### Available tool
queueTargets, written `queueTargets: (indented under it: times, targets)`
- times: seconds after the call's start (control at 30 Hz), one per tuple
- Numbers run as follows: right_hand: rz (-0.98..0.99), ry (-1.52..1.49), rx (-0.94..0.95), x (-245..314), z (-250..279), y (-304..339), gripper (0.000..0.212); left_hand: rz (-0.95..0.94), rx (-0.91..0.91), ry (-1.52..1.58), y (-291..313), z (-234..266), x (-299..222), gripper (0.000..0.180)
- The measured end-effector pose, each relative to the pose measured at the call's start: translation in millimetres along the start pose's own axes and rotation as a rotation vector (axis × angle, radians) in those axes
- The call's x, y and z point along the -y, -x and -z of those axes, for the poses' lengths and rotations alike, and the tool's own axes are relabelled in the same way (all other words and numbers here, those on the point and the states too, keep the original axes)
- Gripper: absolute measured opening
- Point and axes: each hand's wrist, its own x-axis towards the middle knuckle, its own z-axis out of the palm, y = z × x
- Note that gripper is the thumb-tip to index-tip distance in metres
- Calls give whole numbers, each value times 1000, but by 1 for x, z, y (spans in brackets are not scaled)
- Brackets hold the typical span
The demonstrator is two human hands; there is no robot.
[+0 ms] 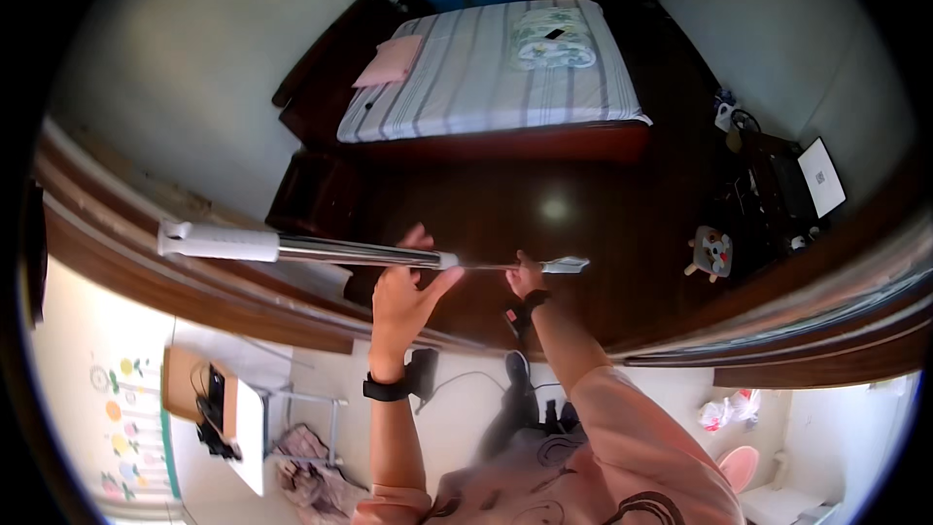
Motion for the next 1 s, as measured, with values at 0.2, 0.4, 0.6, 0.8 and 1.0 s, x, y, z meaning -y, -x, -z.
queueTargets:
  times: [0.2, 0.4, 0.6, 0.8, 1.0]
  targets:
    - [256, 56, -295, 92, -59, -77, 7, -298, -258, 1116, -150, 20, -36, 30]
    - [191, 100, -539, 141, -54, -110, 23, -269, -282, 1342, -241, -16, -46, 43]
    - [189, -150, -494, 234, 14, -158, 39, -383, -224, 1445, -350, -27, -67, 43]
    - [145, -365, -477, 299, 6, -219, 35, -302, -41, 1659, -461, -52, -79, 44]
    - [317, -492, -560, 348, -10, -284, 25, -234, -63, 1561, -568, -88, -94, 39]
